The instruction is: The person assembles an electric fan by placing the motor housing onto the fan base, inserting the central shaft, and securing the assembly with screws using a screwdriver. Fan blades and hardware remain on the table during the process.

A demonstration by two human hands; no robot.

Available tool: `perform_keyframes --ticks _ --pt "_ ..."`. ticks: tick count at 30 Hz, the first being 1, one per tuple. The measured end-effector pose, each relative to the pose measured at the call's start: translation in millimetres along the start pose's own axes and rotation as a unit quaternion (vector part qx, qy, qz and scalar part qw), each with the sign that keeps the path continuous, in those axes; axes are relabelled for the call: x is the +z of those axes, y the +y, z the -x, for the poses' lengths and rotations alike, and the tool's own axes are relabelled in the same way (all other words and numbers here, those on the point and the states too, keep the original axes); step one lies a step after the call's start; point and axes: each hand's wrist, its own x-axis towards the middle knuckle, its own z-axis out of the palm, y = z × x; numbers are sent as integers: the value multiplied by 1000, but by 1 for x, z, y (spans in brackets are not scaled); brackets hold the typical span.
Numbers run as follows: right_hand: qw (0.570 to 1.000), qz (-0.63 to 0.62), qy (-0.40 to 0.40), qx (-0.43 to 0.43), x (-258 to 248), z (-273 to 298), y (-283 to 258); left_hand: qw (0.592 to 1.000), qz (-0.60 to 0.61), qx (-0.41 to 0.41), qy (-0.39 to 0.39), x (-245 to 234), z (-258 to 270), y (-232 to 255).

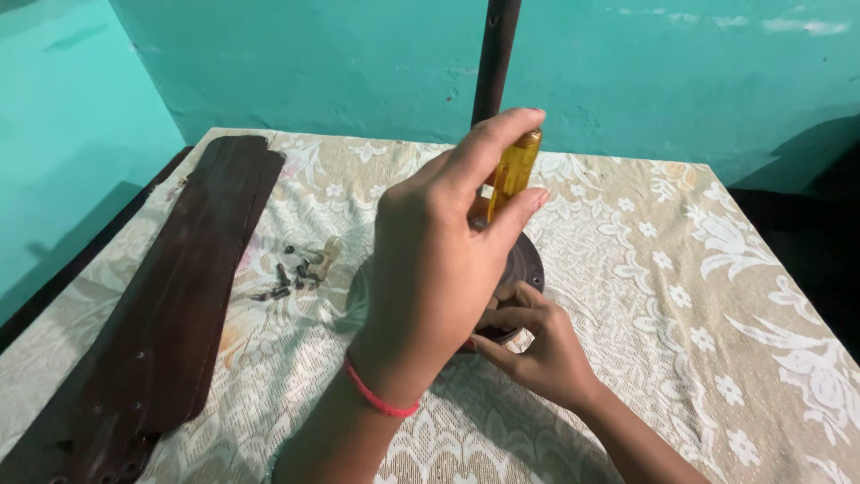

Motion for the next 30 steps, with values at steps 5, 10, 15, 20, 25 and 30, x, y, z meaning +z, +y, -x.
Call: perform_keyframes --ticks 5,10,15,20,25,30 --pt "1000 3 1 0 0 1 0 1000 -8 -13 -6 5 5 1" --pt "999 -15 0 36 -1 1 3 1000 -8 -24 5 11 9 7" --pt "1000 -12 8 6 1 3 9 1000 -24 -18 7 14 10 8" --pt "999 -25 21 -30 2 7 15 998 -49 -26 4 17 12 10" --pt "997 -43 22 -56 2 7 15 998 -56 -14 6 18 13 11" --pt "999 -24 17 -26 1 5 11 998 -51 -22 7 17 12 10"
